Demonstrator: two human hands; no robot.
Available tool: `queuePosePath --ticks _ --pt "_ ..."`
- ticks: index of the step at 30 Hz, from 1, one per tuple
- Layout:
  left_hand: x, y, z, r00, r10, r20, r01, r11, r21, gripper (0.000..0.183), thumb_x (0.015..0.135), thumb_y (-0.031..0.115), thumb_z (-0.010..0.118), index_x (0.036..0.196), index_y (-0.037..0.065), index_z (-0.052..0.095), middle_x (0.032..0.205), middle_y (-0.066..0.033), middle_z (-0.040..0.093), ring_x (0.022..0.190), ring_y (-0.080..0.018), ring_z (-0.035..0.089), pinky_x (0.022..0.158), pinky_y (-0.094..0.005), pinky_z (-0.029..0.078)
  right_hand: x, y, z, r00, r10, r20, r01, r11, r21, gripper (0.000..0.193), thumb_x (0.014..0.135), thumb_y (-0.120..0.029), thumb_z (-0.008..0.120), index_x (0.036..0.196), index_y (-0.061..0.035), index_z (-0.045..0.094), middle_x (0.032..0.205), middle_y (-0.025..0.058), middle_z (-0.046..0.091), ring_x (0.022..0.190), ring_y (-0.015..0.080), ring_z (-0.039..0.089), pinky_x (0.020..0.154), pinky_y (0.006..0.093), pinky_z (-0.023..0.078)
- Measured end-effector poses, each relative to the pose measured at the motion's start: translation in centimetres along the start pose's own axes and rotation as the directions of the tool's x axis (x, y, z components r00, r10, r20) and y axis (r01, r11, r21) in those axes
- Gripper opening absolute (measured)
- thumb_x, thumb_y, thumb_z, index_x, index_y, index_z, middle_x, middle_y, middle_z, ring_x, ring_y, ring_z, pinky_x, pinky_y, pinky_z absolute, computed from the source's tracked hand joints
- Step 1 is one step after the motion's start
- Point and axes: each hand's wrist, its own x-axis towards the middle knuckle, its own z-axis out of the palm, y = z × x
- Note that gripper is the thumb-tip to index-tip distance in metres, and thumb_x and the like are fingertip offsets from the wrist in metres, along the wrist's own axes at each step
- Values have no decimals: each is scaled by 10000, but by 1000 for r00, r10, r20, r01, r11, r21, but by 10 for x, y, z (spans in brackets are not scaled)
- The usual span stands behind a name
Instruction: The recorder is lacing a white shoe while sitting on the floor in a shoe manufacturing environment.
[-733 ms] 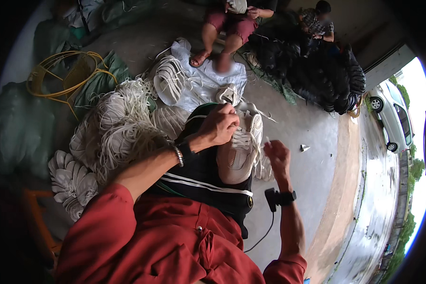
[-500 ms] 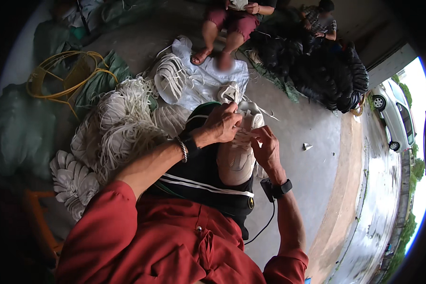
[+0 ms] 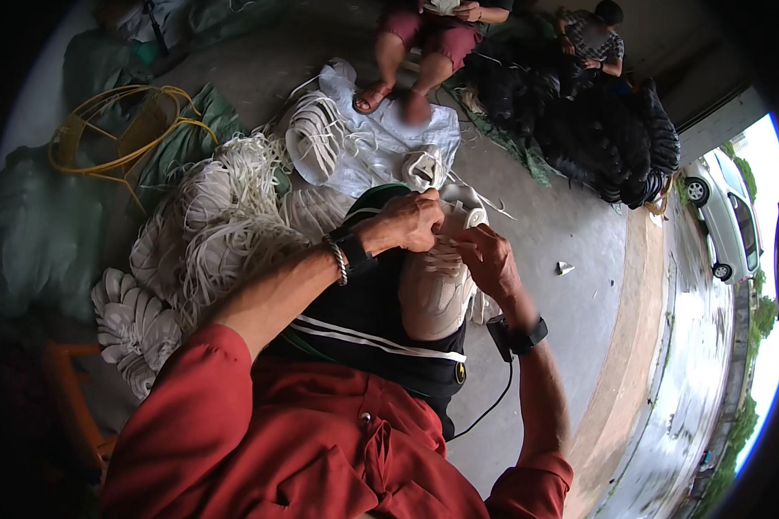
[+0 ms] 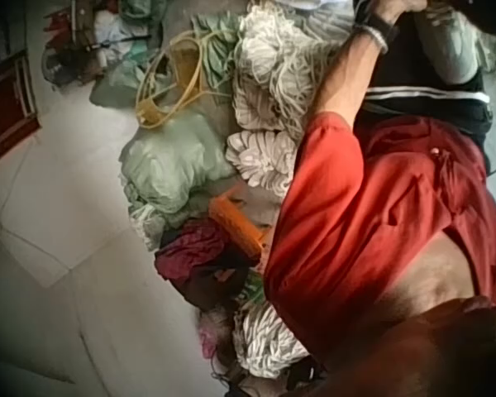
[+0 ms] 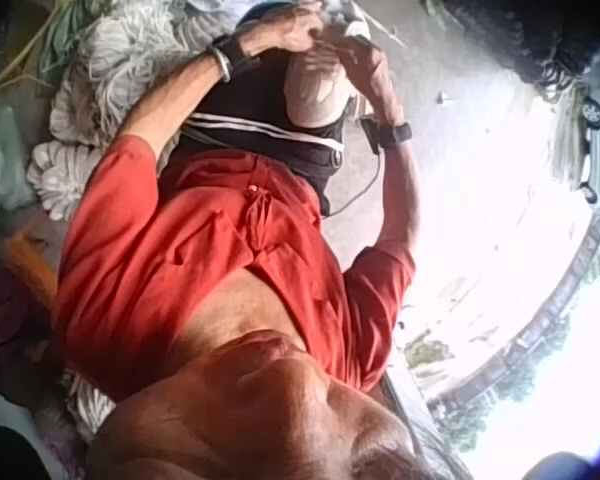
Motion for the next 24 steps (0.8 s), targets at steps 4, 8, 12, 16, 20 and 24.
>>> queuePosePath --ticks 4,8,12,16,20,24 --pt "1 0 2 999 -33 24 34 999 -24 198 632 183 658 774 46 658 1046 -156 518 933 -306 553 801 -344 447 5 0 4 999 16 28 -12 990 -139 105 743 -52 547 824 15 535 755 172 560 688 330 559 606 380 440" --pt "0 -1 4 998 -1 -55 0 1000 -6 196 627 192 666 753 42 653 1031 -143 523 929 -300 554 798 -346 448 5 2 19 996 73 -44 -81 968 -237 83 734 -53 532 779 13 512 747 189 551 690 352 546 611 406 435" --pt "-2 -4 7 997 5 -77 -10 998 -58 184 624 184 667 719 30 636 1039 -141 533 927 -297 558 792 -350 449 5 8 33 976 151 -153 -190 942 -277 72 730 -55 519 744 12 494 681 197 536 633 372 535 576 425 429" --pt "-4 -7 8 993 0 -117 -14 993 -117 139 627 142 657 684 21 618 1039 -150 542 930 -299 561 785 -344 448 5 19 31 959 145 -243 -194 962 -190 102 739 -85 556 740 10 518 650 184 572 574 324 580 541 391 455" --pt "-4 -7 5 993 -13 -114 -9 982 -189 112 631 117 647 660 18 604 1029 -153 546 938 -303 560 780 -336 447 -3 27 16 960 275 -56 -257 942 218 123 751 -103 584 729 14 552 589 120 571 509 188 561 502 321 443" --pt "-1 -4 3 998 -31 -54 22 987 -158 125 631 131 646 637 17 595 1037 -165 543 948 -306 558 772 -337 448 -6 28 11 932 359 54 -354 863 360 125 757 -107 599 740 11 562 581 69 572 524 105 537 494 274 426"
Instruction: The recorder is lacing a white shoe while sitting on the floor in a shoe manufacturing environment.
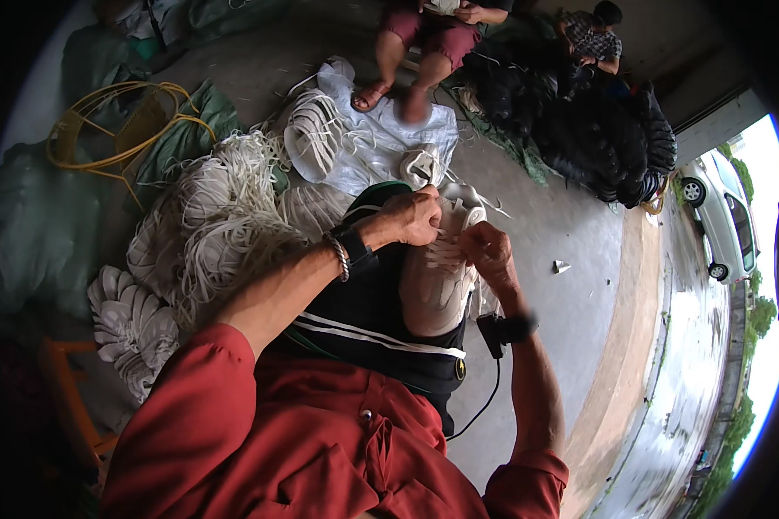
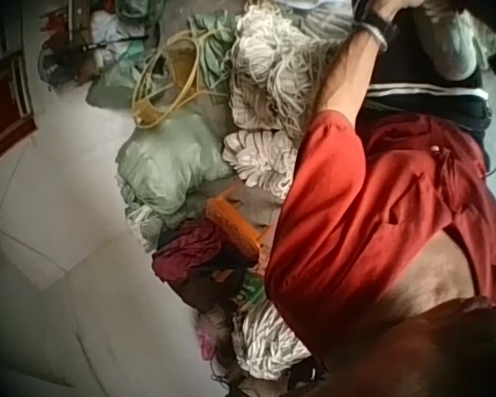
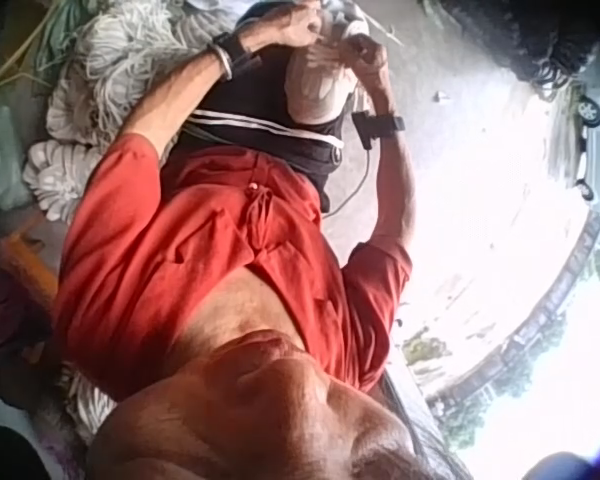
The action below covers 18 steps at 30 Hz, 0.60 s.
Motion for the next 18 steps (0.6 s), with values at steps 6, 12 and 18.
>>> queuePosePath --ticks 6,12,18 --pt "4 4 4 1000 -26 -16 27 999 44 153 622 156 658 628 14 603 1046 -168 536 918 -307 568 761 -346 452 1 -5 9 990 -91 -112 65 973 -222 123 709 -107 604 697 11 571 592 104 587 529 166 573 511 303 445" --pt "9 0 11 999 -25 -32 26 999 34 166 617 160 669 619 6 607 1033 -161 540 881 -306 576 743 -341 451 9 -3 23 930 -253 -265 88 856 -510 115 654 -107 612 650 0 572 585 171 563 540 314 580 520 349 457" --pt "8 -10 1 998 58 40 -51 985 -167 161 660 161 671 663 15 603 1078 -125 546 960 -257 546 781 -330 426 3 -2 2 983 -15 -181 2 997 -74 128 702 -97 626 715 21 578 575 116 569 496 224 562 492 322 457"
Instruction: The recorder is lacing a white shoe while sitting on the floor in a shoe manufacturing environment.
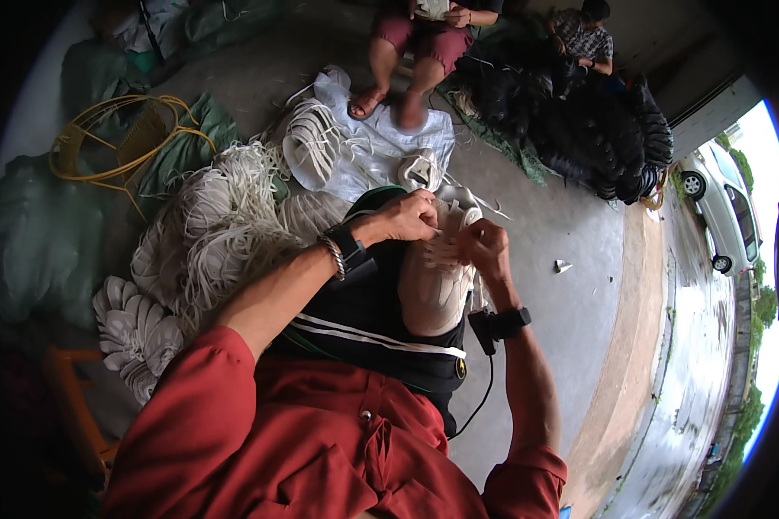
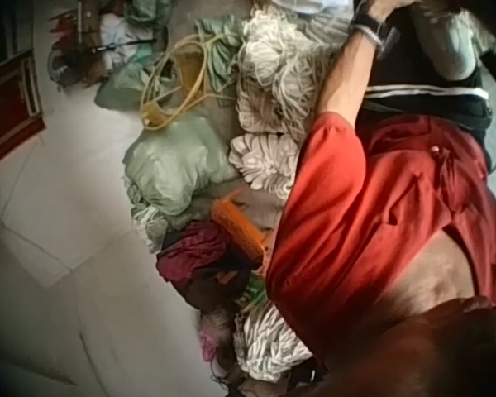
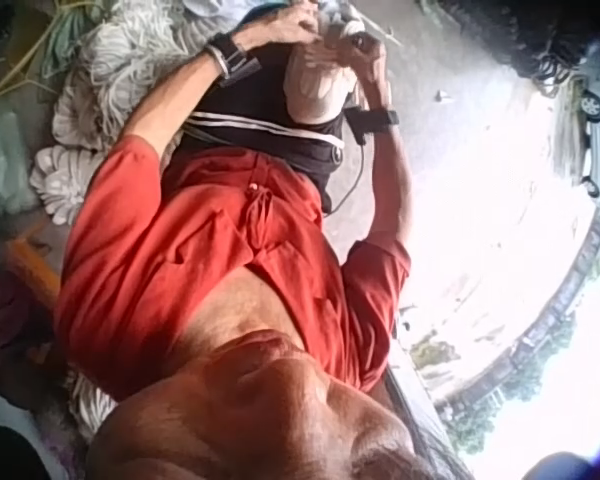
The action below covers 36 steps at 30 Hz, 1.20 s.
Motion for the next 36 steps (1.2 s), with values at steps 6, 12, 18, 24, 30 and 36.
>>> queuePosePath --ticks 6,12,18,24,30,36 --pt "-32 -18 -24 1000 18 11 -16 979 -205 140 704 140 651 715 13 593 922 -103 599 932 -185 544 745 -309 410 -15 2 -59 943 205 263 -327 727 604 307 792 -46 592 1068 62 510 930 129 589 813 192 599 756 296 488" --pt "-103 -68 -68 979 -45 -198 112 932 344 111 669 123 607 665 18 574 653 -111 572 614 -276 556 567 -356 426 -55 60 -166 967 251 -47 -92 512 854 154 836 15 505 978 57 547 884 116 597 806 192 587 749 285 502" --pt "-119 -55 -39 900 -222 -375 267 961 72 187 744 199 623 786 16 628 694 -90 588 596 -190 576 522 -302 452 -135 146 -316 901 268 -341 167 511 843 245 835 -13 490 1072 46 513 1016 102 589 992 185 540 938 284 412" --pt "-77 -6 -10 806 -304 507 583 267 -767 471 863 424 513 1130 38 485 794 -102 594 648 -205 593 538 -279 464 -219 173 -361 867 -21 -498 399 628 668 331 844 -231 577 1044 23 506 1081 107 534 1007 199 499 934 289 386" --pt "-73 -8 -15 942 -230 245 213 -157 -964 279 878 343 491 1007 96 510 1008 -104 573 978 -269 542 820 -416 442 -197 163 -252 577 615 -537 -163 731 663 128 857 -213 559 842 -87 546 612 -48 433 485 37 370 413 172 290" --pt "-115 -43 -58 810 -585 -42 -212 -225 -951 159 900 176 405 785 87 471 880 -115 558 995 -325 518 881 -465 402 -94 64 -88 917 340 -211 -232 882 410 178 842 -165 579 899 1 608 591 -34 454 502 53 403 455 195 327"
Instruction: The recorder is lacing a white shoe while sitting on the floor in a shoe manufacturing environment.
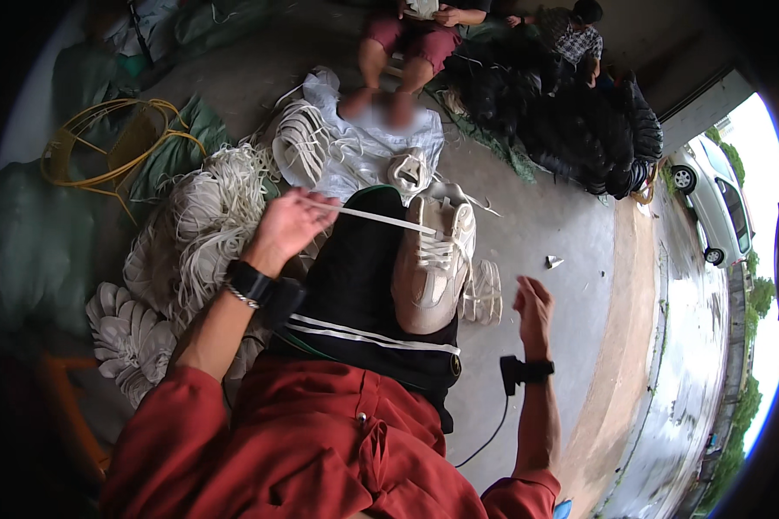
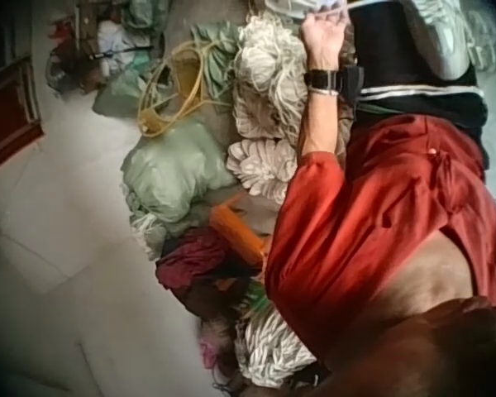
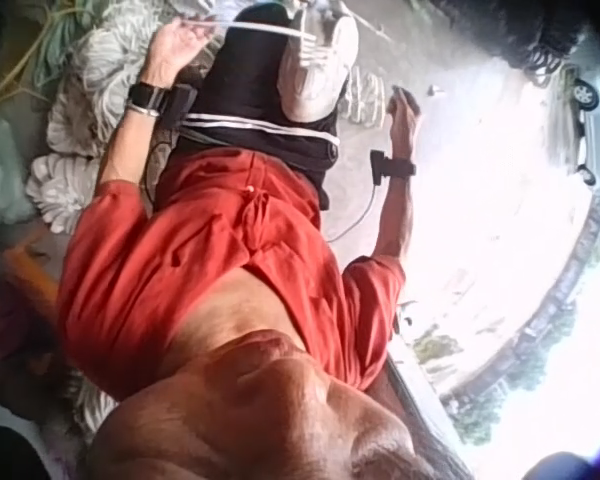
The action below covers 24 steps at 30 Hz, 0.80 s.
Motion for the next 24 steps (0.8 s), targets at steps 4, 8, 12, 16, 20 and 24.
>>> queuePosePath --ticks 4,8,12,16,20,24 --pt "-17 73 -67 949 105 -298 -180 956 -234 188 856 143 400 669 121 400 502 34 277 448 -115 261 460 -277 237 15 -27 81 973 -76 217 69 997 41 163 848 -134 559 881 18 608 634 0 512 551 67 466 520 207 385" --pt "-36 125 -162 812 255 -525 -397 900 -177 213 830 151 388 618 131 393 488 34 292 404 -131 269 417 -286 218 27 -34 105 943 -98 317 175 958 -225 161 848 -125 516 788 2 594 638 1 524 561 76 482 513 219 399" --pt "-48 137 -251 729 305 -613 -495 853 -164 206 827 178 404 626 134 408 493 31 302 408 -141 289 414 -287 232 37 -38 105 911 -79 406 259 873 -412 204 817 -168 527 751 15 588 612 44 534 553 106 503 519 266 412" --pt "-43 121 -292 545 273 -793 -448 894 -1 213 819 166 421 608 144 418 501 39 319 414 -129 304 392 -272 256 46 -48 105 881 -40 472 274 855 -440 231 770 -185 561 702 35 585 564 83 531 530 123 509 523 297 420" --pt "-10 62 -233 710 430 -557 -44 817 575 220 737 202 627 591 165 467 445 30 370 340 -83 326 320 -220 232 55 -60 117 881 -49 470 354 728 -587 250 738 -205 564 656 30 583 561 138 554 532 209 569 523 343 439" --pt "24 -8 -92 753 644 134 -228 65 972 134 814 160 542 754 41 553 548 -94 484 484 -189 483 473 -318 391 56 -69 136 847 -147 511 529 318 -786 235 725 -185 510 621 13 581 679 224 587 648 406 580 574 453 465"
